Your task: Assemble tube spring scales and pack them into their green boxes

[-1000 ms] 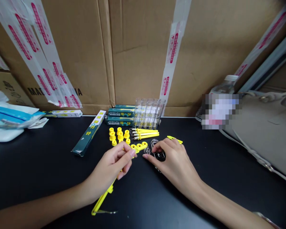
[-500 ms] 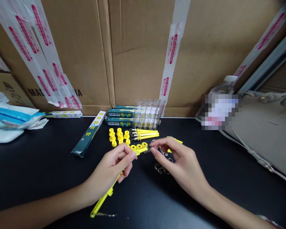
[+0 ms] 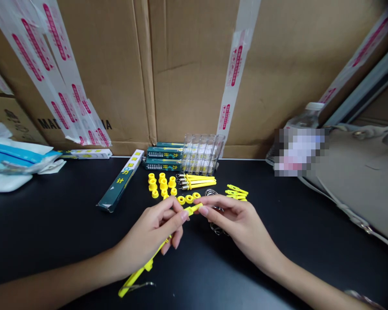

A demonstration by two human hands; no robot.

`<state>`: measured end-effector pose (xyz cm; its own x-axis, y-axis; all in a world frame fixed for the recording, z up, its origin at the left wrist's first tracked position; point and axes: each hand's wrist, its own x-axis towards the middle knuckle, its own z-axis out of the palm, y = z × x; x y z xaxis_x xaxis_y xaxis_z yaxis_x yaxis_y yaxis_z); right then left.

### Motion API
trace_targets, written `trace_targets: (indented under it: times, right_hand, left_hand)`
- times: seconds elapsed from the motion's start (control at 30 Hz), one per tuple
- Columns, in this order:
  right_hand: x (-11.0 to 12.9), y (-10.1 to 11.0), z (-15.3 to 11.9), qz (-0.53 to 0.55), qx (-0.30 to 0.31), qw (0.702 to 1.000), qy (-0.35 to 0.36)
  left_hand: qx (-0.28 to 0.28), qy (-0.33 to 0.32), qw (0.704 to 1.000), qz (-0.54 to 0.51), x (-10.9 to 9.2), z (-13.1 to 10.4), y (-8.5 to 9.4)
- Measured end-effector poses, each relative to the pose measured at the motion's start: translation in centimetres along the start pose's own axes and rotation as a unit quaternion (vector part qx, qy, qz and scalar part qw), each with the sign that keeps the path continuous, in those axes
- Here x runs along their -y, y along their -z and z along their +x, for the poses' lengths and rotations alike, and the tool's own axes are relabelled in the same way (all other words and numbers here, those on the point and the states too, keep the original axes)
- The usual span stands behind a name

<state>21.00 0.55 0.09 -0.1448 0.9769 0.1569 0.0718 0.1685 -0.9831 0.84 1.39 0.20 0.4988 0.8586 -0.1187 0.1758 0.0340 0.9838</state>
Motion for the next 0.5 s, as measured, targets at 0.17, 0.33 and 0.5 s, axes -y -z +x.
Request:
trace_targets:
  times: [0.17,0.33,0.5]
  right_hand:
    - [0.09,-0.22,-0.23,0.003,0.002,1.0,0.004]
    - [0.19,-0.68,-0.64,0.041,0.032,0.999,0.009]
    - [0.3,-0.9,-0.71,0.048,0.049,0.998,-0.002]
  left_hand:
    - [0.016,-0.008,1.0,0.003,0.21,-0.15,0.0]
    - [0.05,-0.03,0.998,-0.003,0.65,-0.15,-0.04]
    - [0.047,-0.031,0.998,0.0,0.82,-0.04,-0.04]
